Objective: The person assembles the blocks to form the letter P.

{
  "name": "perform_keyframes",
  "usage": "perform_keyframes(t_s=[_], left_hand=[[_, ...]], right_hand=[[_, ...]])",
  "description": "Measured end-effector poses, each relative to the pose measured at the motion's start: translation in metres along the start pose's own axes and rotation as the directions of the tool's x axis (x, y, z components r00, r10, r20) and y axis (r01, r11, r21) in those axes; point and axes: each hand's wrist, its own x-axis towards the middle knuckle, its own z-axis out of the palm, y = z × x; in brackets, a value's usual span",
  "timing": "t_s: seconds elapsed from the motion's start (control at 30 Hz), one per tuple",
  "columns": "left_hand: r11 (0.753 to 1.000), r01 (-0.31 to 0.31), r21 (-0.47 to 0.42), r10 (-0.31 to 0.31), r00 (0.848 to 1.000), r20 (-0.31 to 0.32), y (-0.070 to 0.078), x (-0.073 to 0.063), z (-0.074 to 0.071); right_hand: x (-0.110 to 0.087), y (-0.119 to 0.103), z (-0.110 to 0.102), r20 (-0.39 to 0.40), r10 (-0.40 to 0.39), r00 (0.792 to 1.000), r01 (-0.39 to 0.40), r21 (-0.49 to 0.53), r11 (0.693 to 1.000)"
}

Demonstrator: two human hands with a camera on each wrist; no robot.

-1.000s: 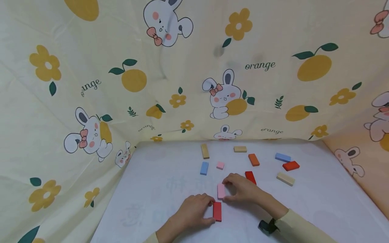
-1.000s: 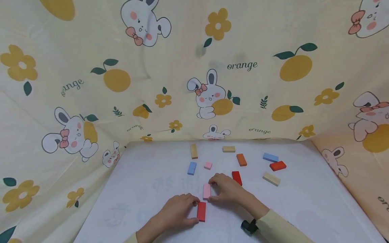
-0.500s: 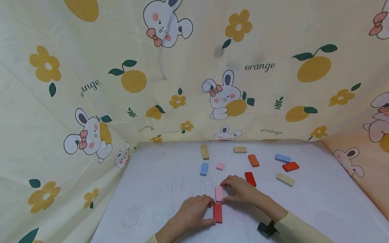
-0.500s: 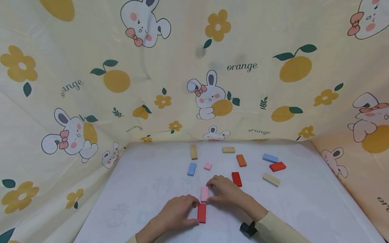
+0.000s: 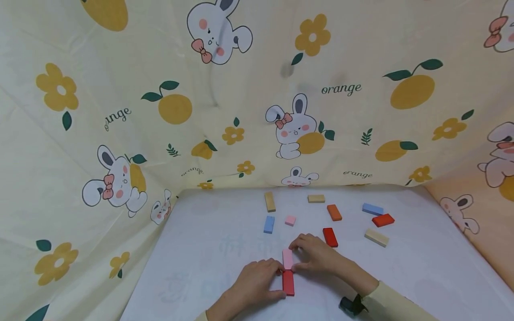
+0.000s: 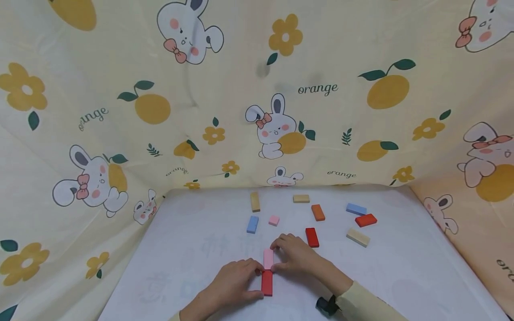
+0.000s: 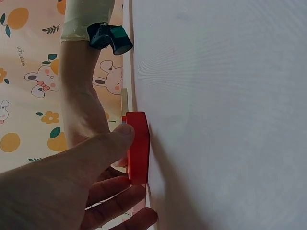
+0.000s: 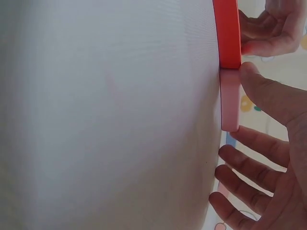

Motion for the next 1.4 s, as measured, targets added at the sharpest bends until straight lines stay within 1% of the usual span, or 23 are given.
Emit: perform_keyframes(t_s=[0.2, 0.43, 0.67, 0.93, 1.1, 1.27, 1.33, 1.4], left_hand=[[1.0, 0.007, -0.018, -0.007, 1.0, 0.014, 0.001, -0.001, 0.0], [0.999, 0.002, -0.046, -0.001, 1.0, 0.009, 0.001, -0.004, 0.0], [0.999, 0.002, -0.033, -0.002, 1.0, 0.0, 0.001, -0.003, 0.002], [0.999, -0.009, -0.038, 0.008, 1.0, -0.013, 0.0, -0.001, 0.003], [0.999, -0.025, -0.042, 0.024, 0.999, -0.026, -0.001, -0.002, 0.002], [0.999, -0.02, -0.048, 0.019, 1.0, -0.016, -0.001, -0.001, 0.002], [0.998, -0.022, -0.057, 0.021, 1.0, -0.017, -0.002, -0.002, 0.002], [0.997, -0.034, -0.066, 0.032, 0.999, -0.035, -0.004, -0.002, 0.003]], right_hand=[[-0.002, -0.004, 0.0, -0.005, -0.004, 1.0, 0.004, 0.006, 1.0], [-0.004, -0.006, 0.0, -0.002, -0.011, 1.0, 0.011, -0.01, 1.0], [-0.004, -0.007, -0.001, -0.006, -0.018, 1.0, 0.018, -0.012, 1.0], [-0.002, -0.002, -0.002, -0.005, -0.02, 1.0, 0.02, 0.014, 1.0], [-0.002, -0.001, -0.001, -0.01, -0.034, 0.999, 0.034, 0.005, 0.999], [-0.002, 0.0, 0.0, -0.011, -0.038, 0.999, 0.038, 0.004, 0.999], [-0.001, 0.001, 0.0, -0.005, -0.032, 0.999, 0.032, 0.019, 0.999], [-0.001, 0.003, -0.001, 0.006, -0.017, 1.0, 0.017, 0.045, 0.999]])
